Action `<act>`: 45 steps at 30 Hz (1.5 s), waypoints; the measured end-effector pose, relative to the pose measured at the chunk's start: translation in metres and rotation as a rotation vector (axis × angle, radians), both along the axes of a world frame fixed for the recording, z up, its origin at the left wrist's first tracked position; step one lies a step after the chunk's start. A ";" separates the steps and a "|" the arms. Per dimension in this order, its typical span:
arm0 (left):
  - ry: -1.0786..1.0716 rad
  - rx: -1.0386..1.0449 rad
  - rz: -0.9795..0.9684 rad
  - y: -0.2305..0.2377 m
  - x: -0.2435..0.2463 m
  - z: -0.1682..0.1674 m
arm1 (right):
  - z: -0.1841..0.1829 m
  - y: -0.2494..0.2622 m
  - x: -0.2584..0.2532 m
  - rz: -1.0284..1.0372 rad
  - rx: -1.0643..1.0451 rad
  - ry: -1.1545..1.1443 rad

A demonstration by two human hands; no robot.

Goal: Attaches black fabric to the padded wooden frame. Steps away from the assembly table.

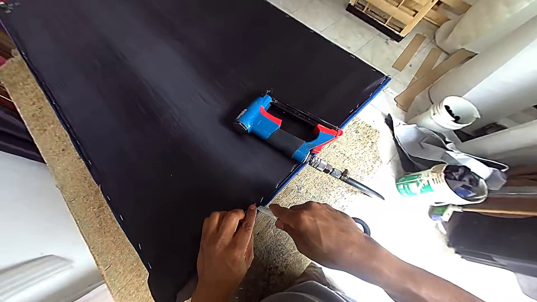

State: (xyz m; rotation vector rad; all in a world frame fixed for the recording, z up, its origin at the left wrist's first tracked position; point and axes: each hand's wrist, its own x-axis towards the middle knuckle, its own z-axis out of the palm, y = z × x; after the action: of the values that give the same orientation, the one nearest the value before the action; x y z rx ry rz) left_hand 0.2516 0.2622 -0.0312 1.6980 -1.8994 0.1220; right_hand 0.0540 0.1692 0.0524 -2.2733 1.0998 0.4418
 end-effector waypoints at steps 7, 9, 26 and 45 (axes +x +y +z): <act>0.022 0.002 0.016 0.001 0.001 0.000 | -0.008 0.005 -0.025 -0.018 -0.248 -0.193; 0.021 0.001 0.005 0.000 0.001 0.000 | -0.008 0.001 -0.013 0.001 -0.115 -0.108; 0.075 -0.060 -0.109 0.050 0.002 0.017 | -0.140 0.027 -0.026 0.121 -0.703 -0.876; 1.275 -0.178 0.636 0.138 0.017 0.024 | -0.053 0.086 0.119 -0.576 1.214 -0.717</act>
State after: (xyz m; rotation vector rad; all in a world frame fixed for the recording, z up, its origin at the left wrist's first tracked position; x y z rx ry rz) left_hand 0.2687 0.3998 -0.0068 1.5532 -0.3982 -0.4384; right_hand 0.1729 0.2556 -0.0003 -0.8527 0.7076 -0.0096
